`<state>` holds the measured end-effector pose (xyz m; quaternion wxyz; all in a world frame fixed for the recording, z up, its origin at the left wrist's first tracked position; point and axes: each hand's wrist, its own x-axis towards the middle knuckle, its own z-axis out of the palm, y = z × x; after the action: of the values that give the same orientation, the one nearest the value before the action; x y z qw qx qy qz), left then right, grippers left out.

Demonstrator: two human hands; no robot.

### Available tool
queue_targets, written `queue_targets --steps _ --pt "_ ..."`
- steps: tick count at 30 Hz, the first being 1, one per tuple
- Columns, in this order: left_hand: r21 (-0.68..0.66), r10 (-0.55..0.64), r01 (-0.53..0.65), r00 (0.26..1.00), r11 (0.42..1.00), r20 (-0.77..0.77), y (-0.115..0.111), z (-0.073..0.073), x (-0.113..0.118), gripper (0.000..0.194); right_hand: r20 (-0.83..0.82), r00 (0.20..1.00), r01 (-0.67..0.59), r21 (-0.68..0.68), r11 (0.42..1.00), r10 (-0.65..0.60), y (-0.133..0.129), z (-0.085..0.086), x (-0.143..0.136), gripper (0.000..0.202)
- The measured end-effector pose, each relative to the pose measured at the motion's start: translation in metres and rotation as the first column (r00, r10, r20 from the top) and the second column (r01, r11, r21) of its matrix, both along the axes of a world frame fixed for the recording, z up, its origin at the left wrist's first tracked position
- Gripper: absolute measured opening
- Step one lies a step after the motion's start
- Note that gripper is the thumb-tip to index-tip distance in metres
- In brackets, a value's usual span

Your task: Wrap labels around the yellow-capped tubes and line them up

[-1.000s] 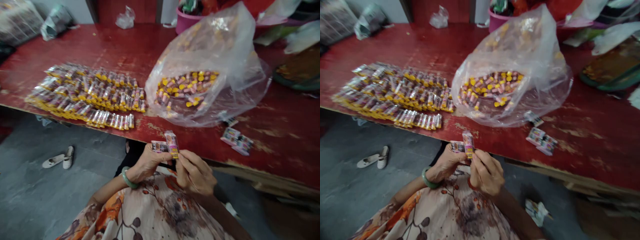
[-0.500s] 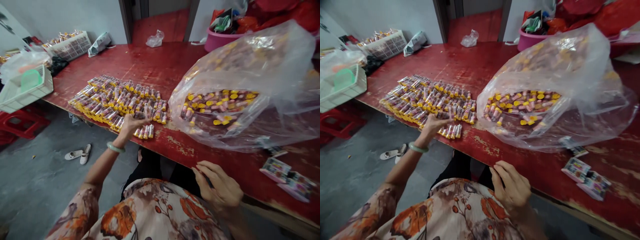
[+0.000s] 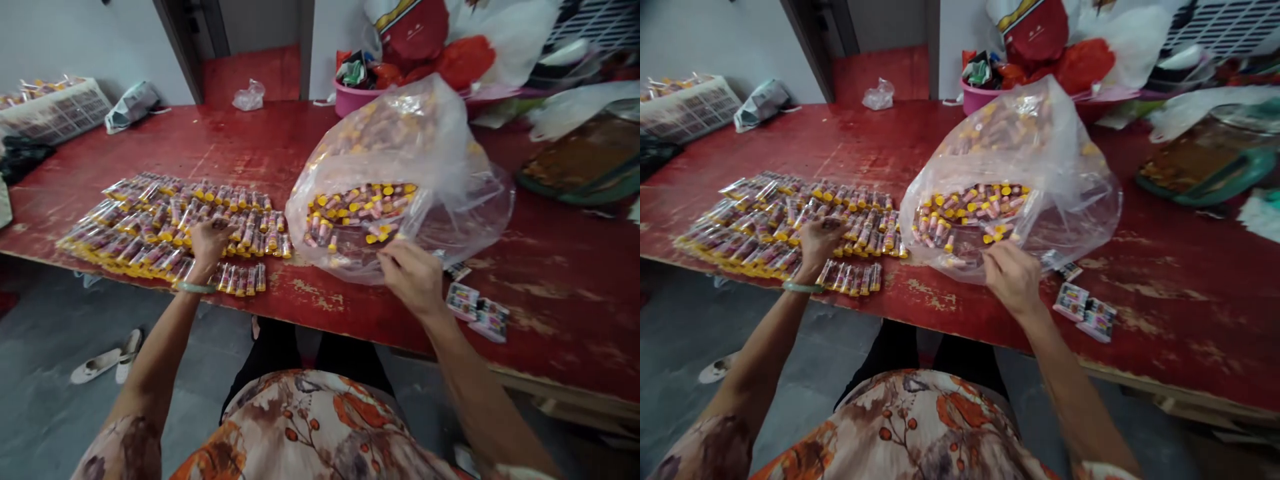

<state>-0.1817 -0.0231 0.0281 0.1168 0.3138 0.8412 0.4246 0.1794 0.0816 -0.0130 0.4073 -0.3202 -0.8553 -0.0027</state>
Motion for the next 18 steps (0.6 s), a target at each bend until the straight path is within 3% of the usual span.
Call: queue_targets --steps 2,3,5,7,9,10,12,15,17,18 --pt "0.330 -0.011 -0.092 0.955 0.940 0.296 -0.017 0.004 0.020 0.028 0.249 0.960 0.161 -0.106 0.981 -0.131 0.044 -0.006 -0.007 0.021" --pt "0.403 -0.064 -0.151 0.879 0.903 0.473 -0.025 0.005 0.034 0.027 0.344 0.926 0.220 -0.153 0.963 -0.157 0.062 -0.010 -0.013 0.022" --pt "0.395 -0.193 -0.214 0.610 0.893 0.768 -0.041 0.004 0.064 0.022 0.419 0.895 0.257 -0.209 0.944 -0.151 0.087 -0.018 -0.025 0.022" --pt "0.340 -0.264 -0.226 0.308 0.913 0.914 -0.053 -0.001 0.094 0.014 0.416 0.901 0.241 -0.239 0.941 -0.124 0.097 -0.024 -0.034 0.027" --pt "0.314 -0.288 -0.200 0.149 0.928 0.946 -0.058 -0.007 0.118 0.011 0.411 0.903 0.245 -0.251 0.936 -0.126 0.095 -0.026 -0.036 0.036" --pt "0.316 -0.295 -0.186 0.129 0.931 0.947 -0.060 -0.010 0.127 0.014 0.349 0.927 0.242 -0.282 0.928 -0.136 0.090 -0.025 -0.033 0.039" --pt "0.341 -0.317 -0.160 0.158 0.926 0.935 -0.060 -0.014 0.140 0.019 0.129 0.981 0.182 -0.396 0.900 -0.141 0.072 -0.021 -0.024 0.040" --pt "0.388 -0.361 -0.114 0.200 0.915 0.911 -0.057 -0.016 0.154 0.028 -0.284 0.958 -0.145 -0.597 0.789 -0.038 0.022 -0.010 -0.013 0.030" --pt "0.384 -0.361 -0.092 0.196 0.919 0.912 -0.053 -0.018 0.162 0.034 -0.588 0.808 -0.509 -0.668 0.543 0.035 -0.020 -0.004 -0.015 0.020" --pt "0.372 -0.351 -0.090 0.192 0.924 0.917 -0.051 -0.019 0.166 0.036 -0.662 0.750 -0.600 -0.668 0.441 0.017 -0.040 -0.002 -0.020 0.018"
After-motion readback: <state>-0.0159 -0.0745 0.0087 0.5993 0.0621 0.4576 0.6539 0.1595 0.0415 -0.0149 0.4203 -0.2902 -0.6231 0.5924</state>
